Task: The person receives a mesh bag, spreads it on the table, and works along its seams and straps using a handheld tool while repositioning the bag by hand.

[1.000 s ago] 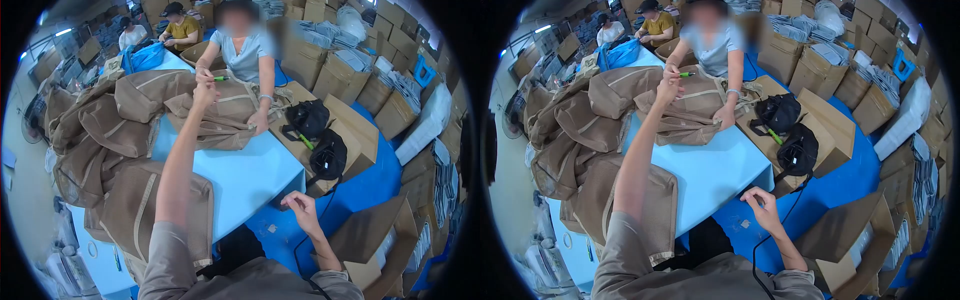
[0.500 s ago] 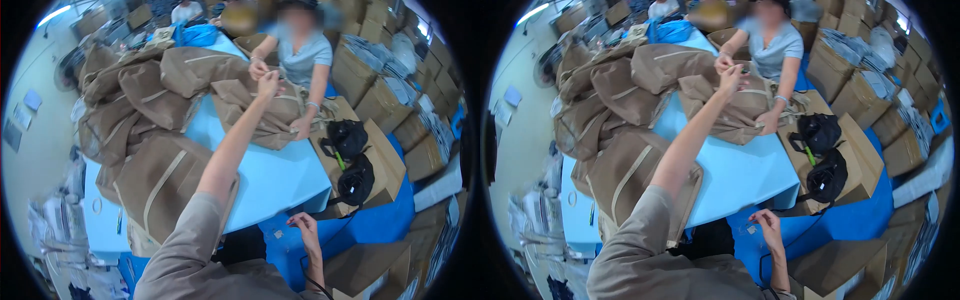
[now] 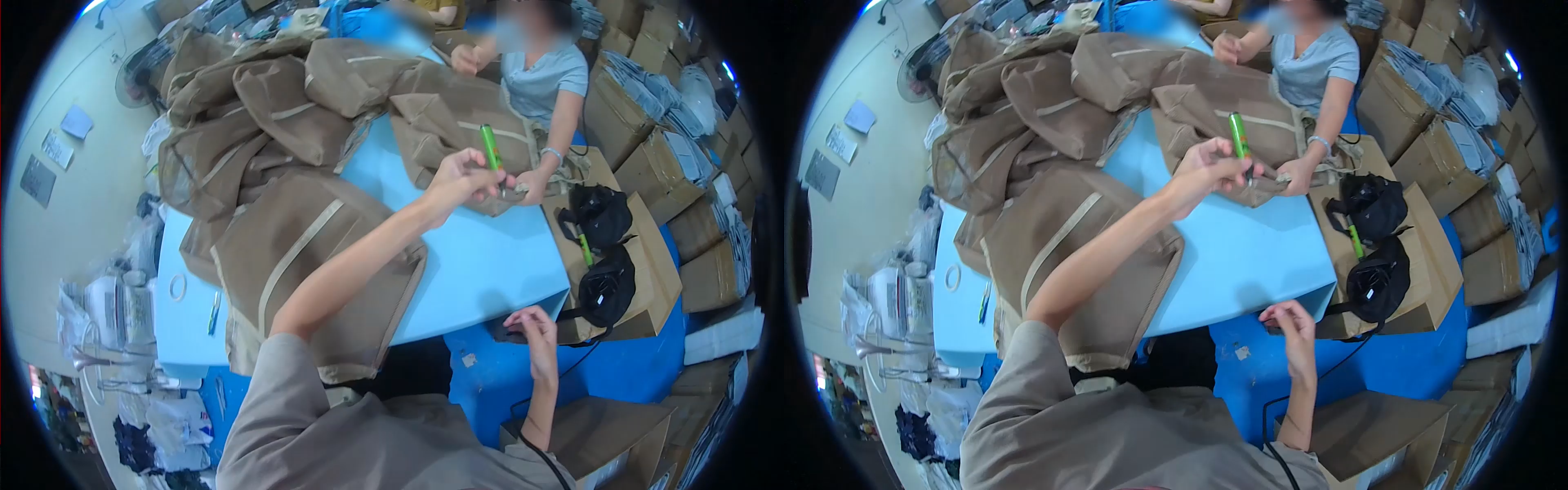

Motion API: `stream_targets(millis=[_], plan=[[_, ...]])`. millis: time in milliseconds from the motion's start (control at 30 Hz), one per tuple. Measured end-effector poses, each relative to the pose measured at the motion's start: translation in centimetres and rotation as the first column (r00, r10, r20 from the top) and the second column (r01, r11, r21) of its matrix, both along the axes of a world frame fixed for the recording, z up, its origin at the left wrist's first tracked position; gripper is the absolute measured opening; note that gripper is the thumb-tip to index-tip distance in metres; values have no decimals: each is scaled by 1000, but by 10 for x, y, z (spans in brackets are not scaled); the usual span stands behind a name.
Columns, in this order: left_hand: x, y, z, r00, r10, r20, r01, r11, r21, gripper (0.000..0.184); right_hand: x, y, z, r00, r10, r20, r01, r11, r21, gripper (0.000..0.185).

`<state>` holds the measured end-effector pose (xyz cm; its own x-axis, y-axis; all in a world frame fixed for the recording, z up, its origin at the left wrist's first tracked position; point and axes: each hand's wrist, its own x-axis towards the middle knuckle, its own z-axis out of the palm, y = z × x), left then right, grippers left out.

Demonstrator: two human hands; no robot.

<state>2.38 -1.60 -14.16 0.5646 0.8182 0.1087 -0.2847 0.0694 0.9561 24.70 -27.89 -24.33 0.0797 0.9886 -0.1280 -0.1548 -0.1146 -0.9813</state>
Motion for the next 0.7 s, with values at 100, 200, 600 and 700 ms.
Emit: stream_targets(millis=[100,200,600,700], plan=[[-63,-78,-8,999,17,41,-12,993,-115,54,12,-16,-6,998,-51,-41,52,999,14,19],[-134,-143,-21,989,49,140,-10,964,-265,61,21,-38,-13,996,-72,-45,69,996,-54,21],[-357,-273,-14,566,765,308,-810,585,35,18,-110,29,36,781,599,175,-554,795,-248,36],[-391,-278,-25,415,907,75,-854,360,375,22,-135,62,44,624,731,277,-620,679,-393,61]])
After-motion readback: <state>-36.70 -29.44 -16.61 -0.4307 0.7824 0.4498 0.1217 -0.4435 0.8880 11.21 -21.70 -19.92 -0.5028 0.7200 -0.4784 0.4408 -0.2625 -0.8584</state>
